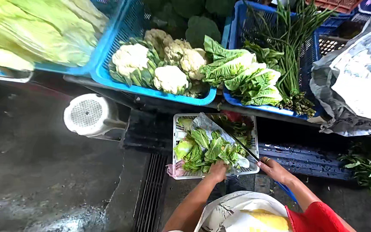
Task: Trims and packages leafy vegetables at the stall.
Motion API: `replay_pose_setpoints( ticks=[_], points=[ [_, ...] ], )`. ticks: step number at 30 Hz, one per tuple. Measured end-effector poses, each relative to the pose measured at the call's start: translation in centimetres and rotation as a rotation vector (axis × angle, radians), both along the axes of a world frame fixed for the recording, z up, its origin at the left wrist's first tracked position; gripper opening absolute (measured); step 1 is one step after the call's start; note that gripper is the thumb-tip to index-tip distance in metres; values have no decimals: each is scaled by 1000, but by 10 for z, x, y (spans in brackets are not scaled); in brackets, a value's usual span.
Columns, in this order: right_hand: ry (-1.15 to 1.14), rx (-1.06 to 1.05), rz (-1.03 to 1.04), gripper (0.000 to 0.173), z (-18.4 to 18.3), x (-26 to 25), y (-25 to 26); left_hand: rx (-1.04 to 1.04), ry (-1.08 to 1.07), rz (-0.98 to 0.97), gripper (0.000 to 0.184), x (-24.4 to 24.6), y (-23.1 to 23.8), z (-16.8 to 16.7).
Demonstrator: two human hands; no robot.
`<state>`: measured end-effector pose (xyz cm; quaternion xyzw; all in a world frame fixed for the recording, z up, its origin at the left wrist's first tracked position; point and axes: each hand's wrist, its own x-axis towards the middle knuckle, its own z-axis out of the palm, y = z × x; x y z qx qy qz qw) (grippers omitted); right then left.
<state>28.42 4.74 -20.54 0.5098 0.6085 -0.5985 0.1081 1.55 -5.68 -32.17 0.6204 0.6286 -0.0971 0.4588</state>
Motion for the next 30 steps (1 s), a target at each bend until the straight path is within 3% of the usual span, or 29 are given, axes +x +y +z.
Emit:
replay_pose_setpoints(
  ticks=[3, 6, 10, 16, 21, 23, 30],
  points=[
    [-8, 23, 30, 48, 4, -15, 7, -72, 53, -20, 63, 8, 2, -16],
    [5, 11, 75, 49, 1, -28, 6, -100, 36, 6, 51, -4, 4, -7],
    [49, 1, 130, 49, 0, -43, 2, -137, 44, 71, 48, -23, 1, 0],
    [155, -4, 164, 62, 13, -65, -8, 63, -332, 508, 25, -45, 13, 56],
    [129, 142, 269, 78, 36, -89, -8, 215, -764, 767, 25, -40, 24, 83],
    [101, 213, 297, 79, 50, -94, -3, 322, -810, 758, 18, -35, 31, 96],
    [136, 337, 231, 76, 89, -108, 4, 560, -781, 920, 28, -22, 44, 143]
  ],
)
